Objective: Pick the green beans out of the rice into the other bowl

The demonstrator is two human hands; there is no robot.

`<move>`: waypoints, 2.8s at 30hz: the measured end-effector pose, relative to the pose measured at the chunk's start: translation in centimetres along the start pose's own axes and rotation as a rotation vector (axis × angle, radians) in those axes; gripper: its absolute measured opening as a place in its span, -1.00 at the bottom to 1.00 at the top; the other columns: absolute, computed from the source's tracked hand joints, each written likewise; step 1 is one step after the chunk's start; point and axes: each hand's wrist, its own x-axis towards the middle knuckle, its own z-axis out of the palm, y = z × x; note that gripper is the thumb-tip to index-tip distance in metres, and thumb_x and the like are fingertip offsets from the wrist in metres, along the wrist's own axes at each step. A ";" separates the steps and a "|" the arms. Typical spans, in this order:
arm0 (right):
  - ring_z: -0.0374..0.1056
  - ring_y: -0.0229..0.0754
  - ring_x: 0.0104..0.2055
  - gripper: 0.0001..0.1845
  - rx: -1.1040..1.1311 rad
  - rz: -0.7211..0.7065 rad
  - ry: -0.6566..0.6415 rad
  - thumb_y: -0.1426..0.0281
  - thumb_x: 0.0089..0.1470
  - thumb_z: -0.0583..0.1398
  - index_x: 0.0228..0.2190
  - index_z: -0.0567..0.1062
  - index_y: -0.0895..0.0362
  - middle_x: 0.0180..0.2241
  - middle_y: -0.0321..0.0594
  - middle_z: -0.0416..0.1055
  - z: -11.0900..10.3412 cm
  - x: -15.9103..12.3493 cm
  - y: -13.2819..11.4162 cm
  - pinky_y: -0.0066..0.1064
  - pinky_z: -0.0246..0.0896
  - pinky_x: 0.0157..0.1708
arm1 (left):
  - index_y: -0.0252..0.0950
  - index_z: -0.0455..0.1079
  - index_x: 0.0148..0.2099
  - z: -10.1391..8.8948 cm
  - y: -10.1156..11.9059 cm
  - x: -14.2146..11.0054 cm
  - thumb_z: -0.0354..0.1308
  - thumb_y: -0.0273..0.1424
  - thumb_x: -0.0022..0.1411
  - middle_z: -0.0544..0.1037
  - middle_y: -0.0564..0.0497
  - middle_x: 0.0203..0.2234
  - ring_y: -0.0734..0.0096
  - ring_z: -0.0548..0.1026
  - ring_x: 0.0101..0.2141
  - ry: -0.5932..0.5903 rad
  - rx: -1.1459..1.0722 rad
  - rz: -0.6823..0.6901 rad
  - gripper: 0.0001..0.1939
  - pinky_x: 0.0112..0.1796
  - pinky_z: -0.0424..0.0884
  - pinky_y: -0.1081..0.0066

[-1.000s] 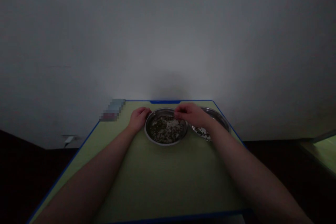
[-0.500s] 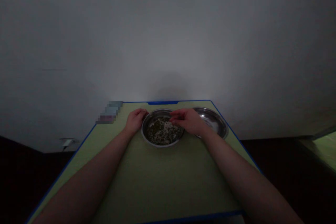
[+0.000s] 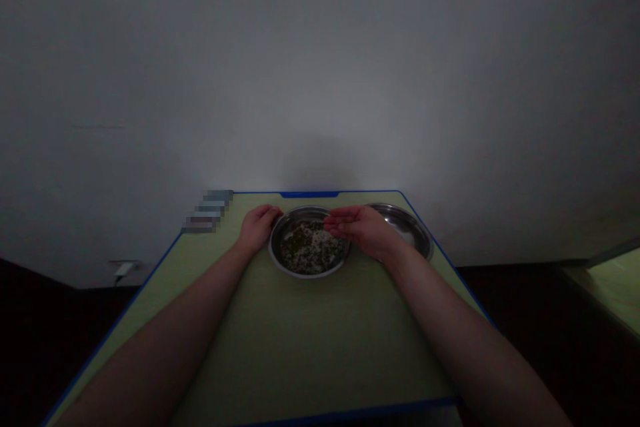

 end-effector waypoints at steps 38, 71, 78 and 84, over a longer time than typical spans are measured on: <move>0.42 -0.22 -0.24 -0.84 -0.282 -0.172 -0.028 0.51 -0.15 0.21 -0.40 0.47 0.15 -0.35 -0.22 0.51 -0.5 -1.0 -0.6 -0.28 0.32 -0.14 | -0.30 0.43 -0.49 0.1 0.2 0.0 0.04 -0.21 0.03 0.47 0.05 -0.63 0.43 0.39 -0.56 0.015 0.037 0.011 -0.72 -0.48 0.29 0.46; 0.43 -0.18 -0.37 -0.73 -0.973 -0.076 0.064 0.54 -0.16 0.19 -0.33 0.50 0.08 -0.40 -0.22 0.52 -10.8 -3.3 -2.7 -0.39 0.33 -0.41 | -0.28 0.41 -0.53 0.0 1.1 -0.3 0.06 -0.24 -0.01 0.45 0.05 -0.67 0.42 0.36 -0.60 0.036 0.025 -0.049 -0.76 -0.51 0.30 0.45; 0.38 -0.26 -0.47 -0.75 -1.203 -0.131 0.079 0.51 -0.08 0.13 -0.31 0.50 0.10 -0.40 -0.23 0.51 -11.0 -3.7 -3.6 -0.47 0.25 -0.49 | -0.29 0.42 -0.51 -0.1 0.9 -0.2 0.05 -0.23 0.00 0.46 0.04 -0.64 0.40 0.37 -0.56 0.035 0.067 -0.029 -0.74 -0.48 0.30 0.44; 0.37 -0.22 -0.41 -0.79 -1.304 -0.226 0.202 0.44 -0.04 0.12 -0.33 0.51 0.13 -0.43 -0.20 0.49 -12.4 -3.8 -4.0 -0.43 0.23 -0.43 | -0.28 0.42 -0.51 0.0 0.6 -0.1 0.06 -0.23 -0.01 0.46 0.05 -0.65 0.40 0.38 -0.57 0.042 0.029 -0.036 -0.75 -0.48 0.31 0.43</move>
